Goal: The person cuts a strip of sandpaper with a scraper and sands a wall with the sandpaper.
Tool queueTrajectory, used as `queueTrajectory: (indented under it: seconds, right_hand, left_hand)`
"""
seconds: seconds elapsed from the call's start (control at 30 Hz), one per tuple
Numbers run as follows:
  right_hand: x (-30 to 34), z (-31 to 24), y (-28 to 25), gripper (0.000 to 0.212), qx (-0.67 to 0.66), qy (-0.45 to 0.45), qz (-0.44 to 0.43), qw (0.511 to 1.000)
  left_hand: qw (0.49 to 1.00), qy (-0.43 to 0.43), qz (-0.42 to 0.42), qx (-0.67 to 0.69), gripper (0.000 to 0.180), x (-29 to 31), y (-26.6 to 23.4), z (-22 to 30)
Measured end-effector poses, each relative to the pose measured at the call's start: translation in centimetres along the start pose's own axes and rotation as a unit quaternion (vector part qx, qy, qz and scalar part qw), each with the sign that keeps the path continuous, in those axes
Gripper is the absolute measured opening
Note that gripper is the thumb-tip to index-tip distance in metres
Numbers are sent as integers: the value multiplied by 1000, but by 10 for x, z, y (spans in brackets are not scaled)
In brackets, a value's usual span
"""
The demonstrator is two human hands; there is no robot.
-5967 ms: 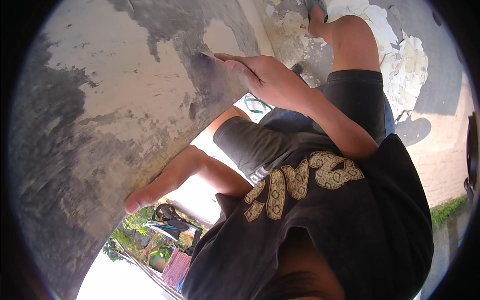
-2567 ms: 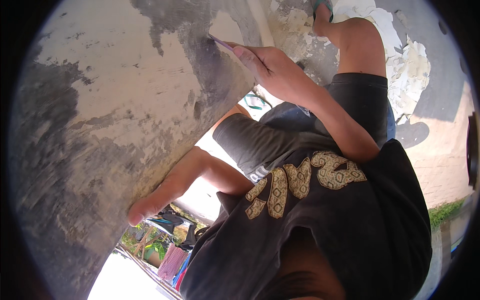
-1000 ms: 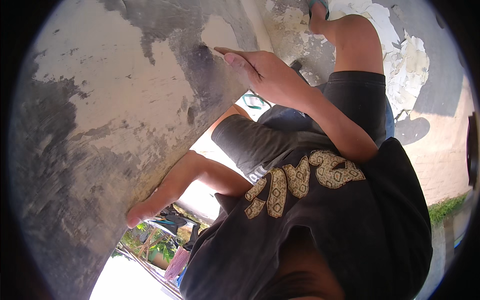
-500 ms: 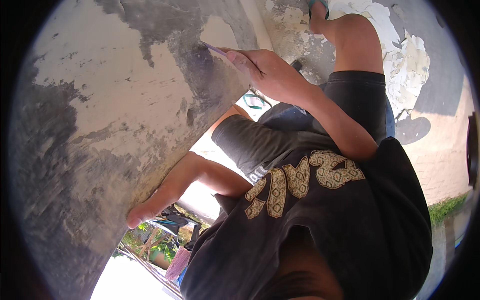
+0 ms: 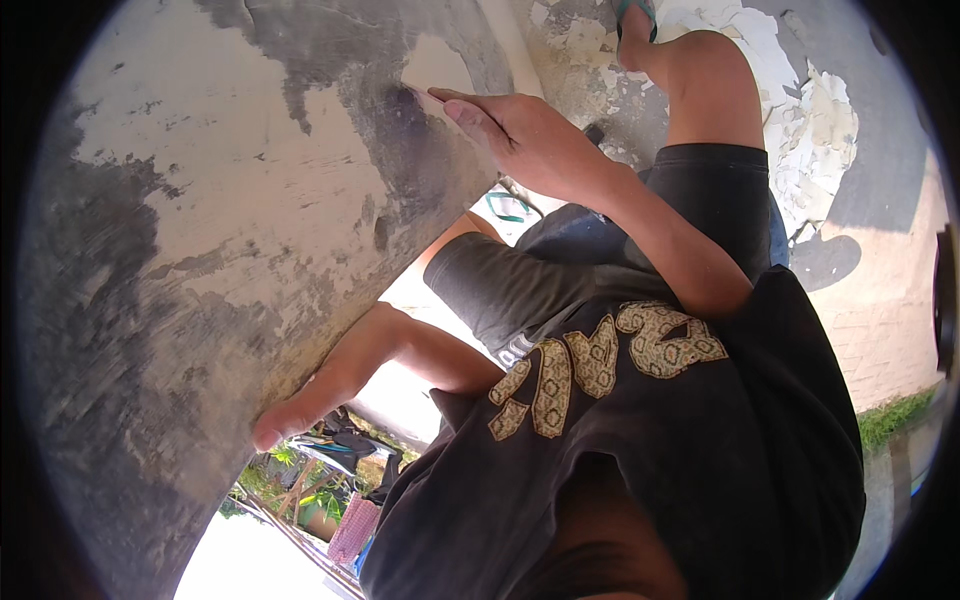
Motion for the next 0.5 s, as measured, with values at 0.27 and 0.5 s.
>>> queueTrajectory:
  seconds: [0.27, 0.5]
  right_hand:
    - [-6, 5, 0, 40, 9, -36, 33, 999]
    - [4, -1, -7, 48, -3, 31, -52, 998]
  left_hand:
    - [1000, -9, 2, -2, 71, -1, -1, -1]
    - [1000, -26, 10, -3, 71, -3, 3, 1]
Point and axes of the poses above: each hand's wrist, its own x-axis away from the middle knuckle, its own y-axis out of the palm, z = x × y, the point moved 3 cm from there along -x, towards the middle knuckle, and after that the axes turned 3 degrees about y, right-handed, at the moved point
